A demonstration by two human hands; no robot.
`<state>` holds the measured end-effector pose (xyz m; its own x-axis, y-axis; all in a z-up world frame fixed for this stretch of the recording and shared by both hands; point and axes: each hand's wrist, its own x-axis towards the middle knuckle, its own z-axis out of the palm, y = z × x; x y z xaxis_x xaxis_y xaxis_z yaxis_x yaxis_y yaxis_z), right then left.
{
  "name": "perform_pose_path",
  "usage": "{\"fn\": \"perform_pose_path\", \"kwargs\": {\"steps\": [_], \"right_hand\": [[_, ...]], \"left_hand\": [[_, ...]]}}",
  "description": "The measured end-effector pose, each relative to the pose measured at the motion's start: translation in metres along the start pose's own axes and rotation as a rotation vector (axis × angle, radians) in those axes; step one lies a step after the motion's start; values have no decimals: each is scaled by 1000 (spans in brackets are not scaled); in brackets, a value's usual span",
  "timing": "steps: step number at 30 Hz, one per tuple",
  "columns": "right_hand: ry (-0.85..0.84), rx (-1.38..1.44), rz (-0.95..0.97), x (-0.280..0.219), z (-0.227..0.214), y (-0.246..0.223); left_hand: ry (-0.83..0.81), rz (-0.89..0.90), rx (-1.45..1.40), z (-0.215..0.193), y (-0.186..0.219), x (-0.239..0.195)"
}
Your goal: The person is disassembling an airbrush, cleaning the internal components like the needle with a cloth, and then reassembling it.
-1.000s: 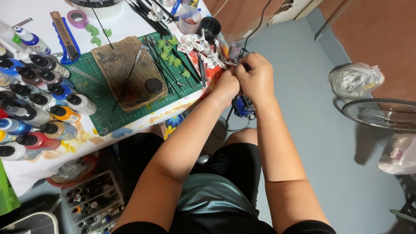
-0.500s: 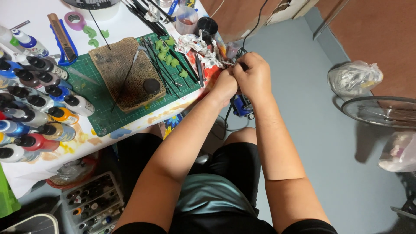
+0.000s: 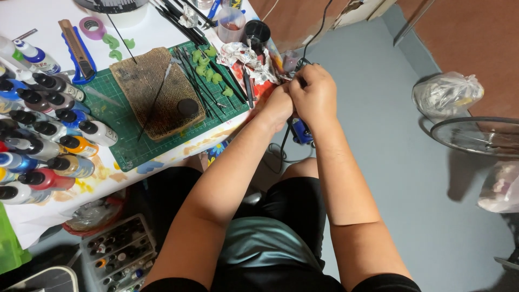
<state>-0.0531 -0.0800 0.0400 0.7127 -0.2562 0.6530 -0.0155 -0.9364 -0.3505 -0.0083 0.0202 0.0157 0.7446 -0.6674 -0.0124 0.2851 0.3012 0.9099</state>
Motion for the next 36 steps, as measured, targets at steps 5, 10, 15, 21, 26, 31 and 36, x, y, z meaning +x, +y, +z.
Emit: {"fn": "perform_pose_path", "kwargs": {"steps": [5, 10, 15, 21, 26, 31, 36], "right_hand": [[16, 20, -8, -2, 0, 1], [28, 59, -6, -1, -1, -1], [37, 130, -15, -9, -14, -1], [33, 272, 37, -32, -36, -10], [35, 330, 81, -50, -55, -20], [15, 476, 57, -63, -68, -21], [18, 516, 48, -74, -64, -11]], "left_hand": [[-6, 0, 15, 2, -1, -2], [-16, 18, 41, 4, -6, -2], [-5, 53, 77, 5, -12, -7], [-51, 73, 116, 4, -6, -30], [-81, 76, 159, 14, 11, -51], [-131, 80, 187, 19, 10, -60], [-205, 103, 100, 16, -15, -62]]}}
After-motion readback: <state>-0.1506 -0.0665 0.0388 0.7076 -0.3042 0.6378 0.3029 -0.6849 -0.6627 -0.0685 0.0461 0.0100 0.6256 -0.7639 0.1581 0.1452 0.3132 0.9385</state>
